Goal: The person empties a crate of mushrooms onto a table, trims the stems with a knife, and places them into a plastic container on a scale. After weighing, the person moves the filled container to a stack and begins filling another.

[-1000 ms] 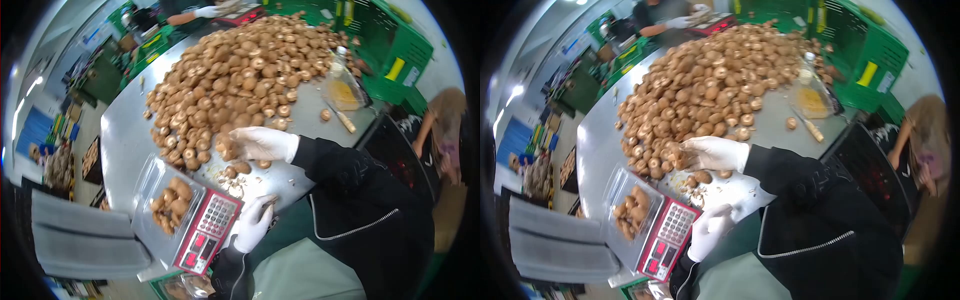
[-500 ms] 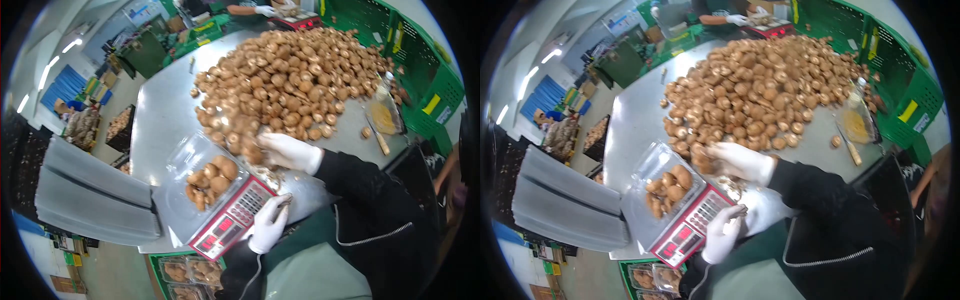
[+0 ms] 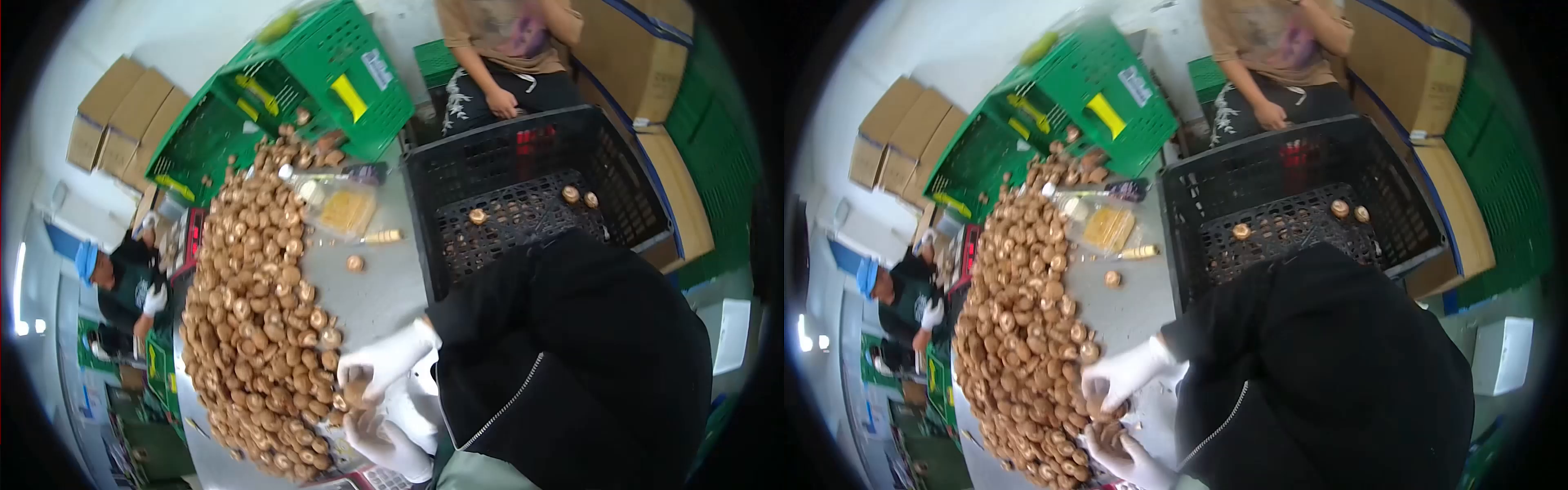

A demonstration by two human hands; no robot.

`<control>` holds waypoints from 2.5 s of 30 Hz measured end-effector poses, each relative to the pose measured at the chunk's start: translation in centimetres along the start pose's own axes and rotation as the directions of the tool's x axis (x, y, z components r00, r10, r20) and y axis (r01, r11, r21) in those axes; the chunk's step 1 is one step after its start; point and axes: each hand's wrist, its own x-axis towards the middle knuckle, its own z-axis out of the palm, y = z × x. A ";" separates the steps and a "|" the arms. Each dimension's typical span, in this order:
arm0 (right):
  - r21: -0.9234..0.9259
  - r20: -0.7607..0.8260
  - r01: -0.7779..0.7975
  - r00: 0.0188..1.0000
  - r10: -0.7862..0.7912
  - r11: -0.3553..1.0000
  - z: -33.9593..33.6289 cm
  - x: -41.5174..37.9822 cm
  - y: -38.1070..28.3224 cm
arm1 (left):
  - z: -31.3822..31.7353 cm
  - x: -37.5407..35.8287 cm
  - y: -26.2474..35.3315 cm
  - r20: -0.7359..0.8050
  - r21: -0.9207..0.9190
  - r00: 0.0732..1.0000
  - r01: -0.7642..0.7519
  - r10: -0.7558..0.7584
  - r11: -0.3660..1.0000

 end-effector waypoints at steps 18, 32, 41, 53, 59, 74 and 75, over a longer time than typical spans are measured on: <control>-0.560 0.399 0.511 0.856 -0.329 0.652 3.4 15.8 -0.1 | 0.6 -6.2 -9.1 0.139 -0.151 0.951 0.296 -0.277 0.943; -0.620 0.613 0.687 0.725 -0.312 0.379 16.4 24.5 10.2 | -1.7 -5.6 -9.8 0.188 -0.211 0.962 0.239 -0.200 0.948; -0.600 0.604 0.665 0.741 -0.293 0.445 22.2 31.4 8.0 | -1.8 -5.1 -9.4 0.185 -0.228 0.967 0.217 -0.176 0.949; 0.339 0.664 -0.268 0.748 -0.028 0.902 14.7 30.5 4.6 | -1.9 -4.9 -9.1 0.156 -0.310 0.967 0.243 -0.203 0.919; 0.725 0.648 -0.579 0.757 -0.085 0.373 10.8 24.4 3.6 | 0.0 -5.8 -9.6 0.041 -0.171 0.988 0.152 -0.147 0.973; 0.322 0.517 -0.189 0.856 -0.005 0.928 15.8 17.0 -3.6 | -3.3 -9.4 -5.5 0.081 -0.209 0.978 0.207 -0.194 0.956; 0.114 0.488 0.019 0.870 -0.072 0.993 16.8 16.7 -4.8 | -4.5 -9.9 -4.3 0.061 -0.218 0.983 0.182 -0.173 0.959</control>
